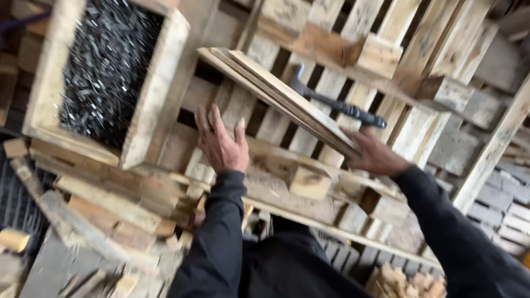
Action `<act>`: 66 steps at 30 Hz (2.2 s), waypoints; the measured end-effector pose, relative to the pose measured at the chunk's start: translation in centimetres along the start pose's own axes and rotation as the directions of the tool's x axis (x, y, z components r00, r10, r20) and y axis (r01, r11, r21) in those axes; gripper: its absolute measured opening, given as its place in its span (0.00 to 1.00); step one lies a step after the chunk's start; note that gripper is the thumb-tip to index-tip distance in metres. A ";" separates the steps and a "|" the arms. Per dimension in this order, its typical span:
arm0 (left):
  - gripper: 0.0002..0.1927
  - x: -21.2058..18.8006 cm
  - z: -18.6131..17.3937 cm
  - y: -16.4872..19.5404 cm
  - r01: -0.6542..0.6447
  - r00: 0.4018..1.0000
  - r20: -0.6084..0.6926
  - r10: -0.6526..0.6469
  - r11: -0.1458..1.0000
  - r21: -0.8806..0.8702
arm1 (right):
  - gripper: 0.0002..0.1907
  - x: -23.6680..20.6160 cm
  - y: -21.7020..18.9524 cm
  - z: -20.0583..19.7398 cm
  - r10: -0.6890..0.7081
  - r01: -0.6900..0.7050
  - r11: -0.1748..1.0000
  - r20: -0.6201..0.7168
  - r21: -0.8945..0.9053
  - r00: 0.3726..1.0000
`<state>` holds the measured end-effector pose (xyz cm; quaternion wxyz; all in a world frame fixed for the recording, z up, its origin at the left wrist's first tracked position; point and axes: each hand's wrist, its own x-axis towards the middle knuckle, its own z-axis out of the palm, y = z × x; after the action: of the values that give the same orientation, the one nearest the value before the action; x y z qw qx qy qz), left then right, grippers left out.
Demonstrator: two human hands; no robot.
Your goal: The person repairs wooden pallets, hammering nails into planks and pulling nails with a claw hammer. They take planks from a pile, position them across the pallet frame, grab nails from a wooden box of nails, and hammer the planks into place.
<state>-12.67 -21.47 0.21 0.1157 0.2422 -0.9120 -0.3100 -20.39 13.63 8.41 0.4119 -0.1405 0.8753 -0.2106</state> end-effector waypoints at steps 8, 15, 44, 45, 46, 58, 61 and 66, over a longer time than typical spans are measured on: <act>0.29 0.0 1.5 0.8 0.032 0.996 0.079 -0.050 0.976 0.215 | 0.38 3.0 5.2 1.7 -0.041 0.027 0.997 -0.212 -0.069 0.976; 0.31 -0.5 2.1 0.3 0.054 0.996 0.058 -0.070 0.971 0.232 | 0.31 1.9 6.6 4.0 -0.081 0.062 0.994 -0.239 -0.086 0.968; 0.55 -2.7 11.2 6.7 0.874 0.486 0.770 -0.414 0.234 -0.426 | 0.26 4.8 8.2 4.8 0.054 -0.066 0.998 -0.333 -0.025 0.941; 0.49 -2.7 11.2 6.6 0.861 0.509 0.765 -0.396 0.204 -0.467 | 0.27 5.4 8.5 4.3 0.097 -0.115 0.993 -0.323 -0.035 0.941; 0.43 -2.8 11.4 6.5 0.853 0.519 0.763 -0.386 0.172 -0.493 | 0.27 6.0 8.8 3.8 0.150 -0.170 0.985 -0.300 -0.041 0.942; 0.17 -6.3 10.9 3.1 0.534 0.837 0.522 -0.165 0.455 -0.713 | 0.19 5.0 6.3 -0.8 0.076 -0.119 0.989 -0.378 -0.092 0.923; 0.20 -6.2 9.8 1.4 0.655 0.750 0.611 -0.255 0.157 -0.739 | 0.14 3.3 4.3 -3.7 -0.124 0.038 0.987 -0.578 -0.159 0.807; 0.24 -2.5 8.0 3.4 0.694 0.674 0.678 -0.293 -0.064 -0.717 | 0.23 1.8 1.7 -5.5 -0.432 0.289 0.899 -0.552 -0.330 0.713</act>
<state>-14.68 -13.78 -4.09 -0.0317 0.3771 -0.3407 -0.8606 -25.86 15.79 9.51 0.0378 -0.2781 0.9335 -0.2231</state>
